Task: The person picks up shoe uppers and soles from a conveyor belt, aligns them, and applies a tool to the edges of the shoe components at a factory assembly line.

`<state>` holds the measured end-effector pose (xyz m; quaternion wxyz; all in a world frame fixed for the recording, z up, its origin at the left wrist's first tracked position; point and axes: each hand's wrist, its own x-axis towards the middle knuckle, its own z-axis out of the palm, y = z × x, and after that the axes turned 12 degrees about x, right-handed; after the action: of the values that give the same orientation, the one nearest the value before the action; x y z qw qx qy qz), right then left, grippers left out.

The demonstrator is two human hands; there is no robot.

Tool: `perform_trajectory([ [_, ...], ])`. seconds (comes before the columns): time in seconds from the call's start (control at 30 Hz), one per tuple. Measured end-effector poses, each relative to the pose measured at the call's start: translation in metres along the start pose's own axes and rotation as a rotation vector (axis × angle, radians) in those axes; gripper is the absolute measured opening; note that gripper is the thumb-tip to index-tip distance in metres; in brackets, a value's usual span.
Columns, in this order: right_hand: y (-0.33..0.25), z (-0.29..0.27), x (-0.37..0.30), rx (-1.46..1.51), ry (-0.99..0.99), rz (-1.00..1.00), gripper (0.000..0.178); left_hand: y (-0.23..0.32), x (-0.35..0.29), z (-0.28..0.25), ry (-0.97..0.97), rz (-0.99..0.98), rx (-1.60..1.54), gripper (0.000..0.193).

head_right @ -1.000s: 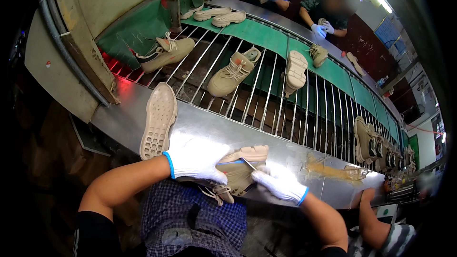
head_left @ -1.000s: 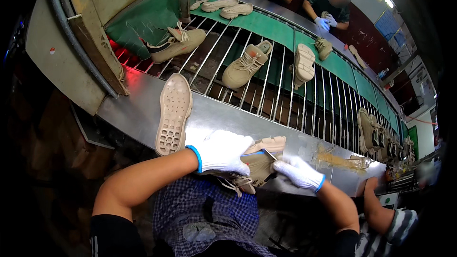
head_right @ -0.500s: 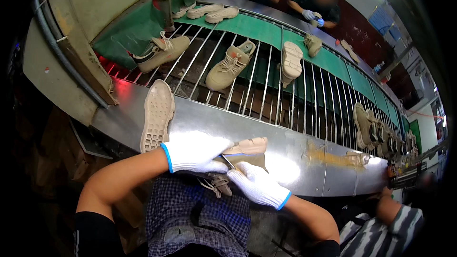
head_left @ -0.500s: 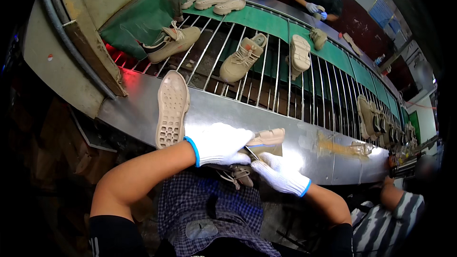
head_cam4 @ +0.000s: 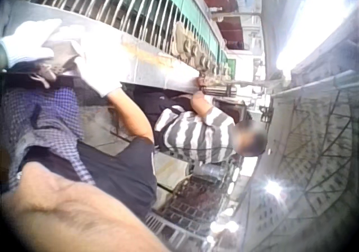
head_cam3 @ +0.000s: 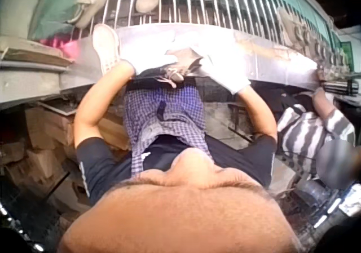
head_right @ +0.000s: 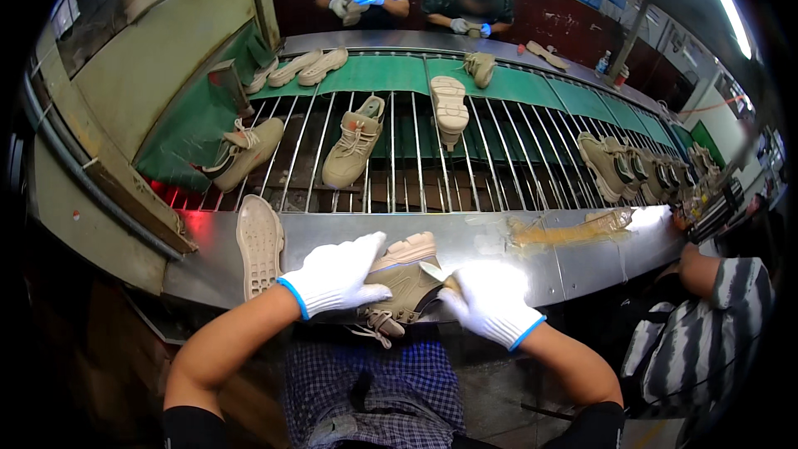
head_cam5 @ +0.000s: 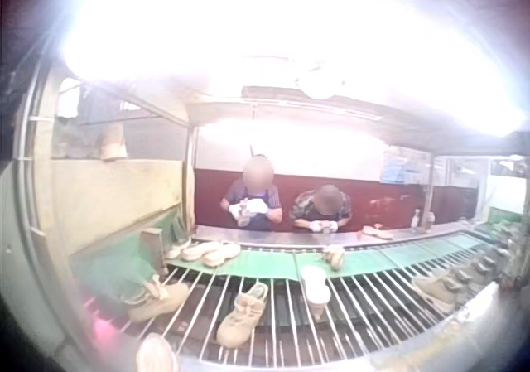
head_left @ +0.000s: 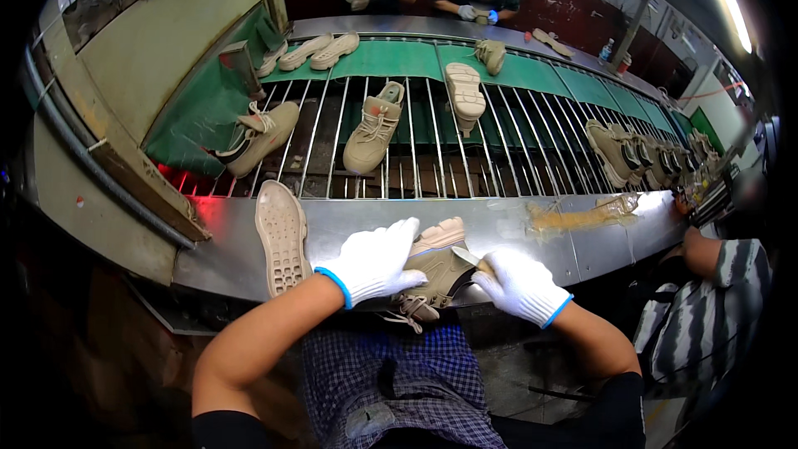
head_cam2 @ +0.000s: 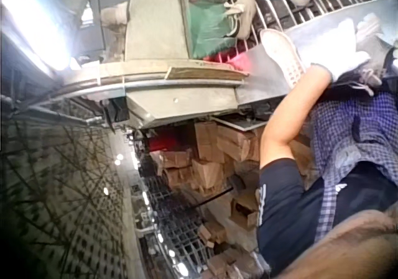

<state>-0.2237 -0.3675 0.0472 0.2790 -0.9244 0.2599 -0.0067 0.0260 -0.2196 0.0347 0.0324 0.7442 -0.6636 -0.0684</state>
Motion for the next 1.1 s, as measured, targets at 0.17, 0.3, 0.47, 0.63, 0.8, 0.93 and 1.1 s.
perform_trajectory([
  [0.17, -0.002, 0.033, 0.013, 0.063, 0.014, 0.052, 0.041, 0.025, 0.046, 0.001, -0.165, -0.035, -0.082, 0.1],
  [0.3, -0.006, 0.05, 0.024, 0.612, -0.022, 0.176, 0.051, 0.025, 0.05, 0.01, -0.134, -0.06, -0.076, 0.097],
  [0.47, 0.03, 0.029, 0.007, 0.368, 0.125, 0.178, 0.052, 0.03, 0.044, 0.004, -0.155, -0.072, -0.057, 0.095],
  [0.63, 0.017, 0.053, -0.002, 0.32, 0.183, 0.039, 0.045, 0.03, 0.046, -0.008, -0.181, -0.057, -0.026, 0.093],
  [0.8, 0.008, 0.055, -0.004, 0.576, 0.117, 0.061, 0.056, 0.027, 0.042, -0.005, -0.15, -0.006, -0.001, 0.083],
  [0.93, 0.066, 0.047, 0.041, 0.931, 0.052, 0.166, 0.062, 0.025, 0.038, -0.004, -0.17, 0.066, 0.007, 0.088],
  [1.1, 0.064, 0.043, 0.074, 1.179, -0.244, 0.272, 0.055, 0.023, 0.042, -0.003, -0.193, 0.139, -0.034, 0.096],
])
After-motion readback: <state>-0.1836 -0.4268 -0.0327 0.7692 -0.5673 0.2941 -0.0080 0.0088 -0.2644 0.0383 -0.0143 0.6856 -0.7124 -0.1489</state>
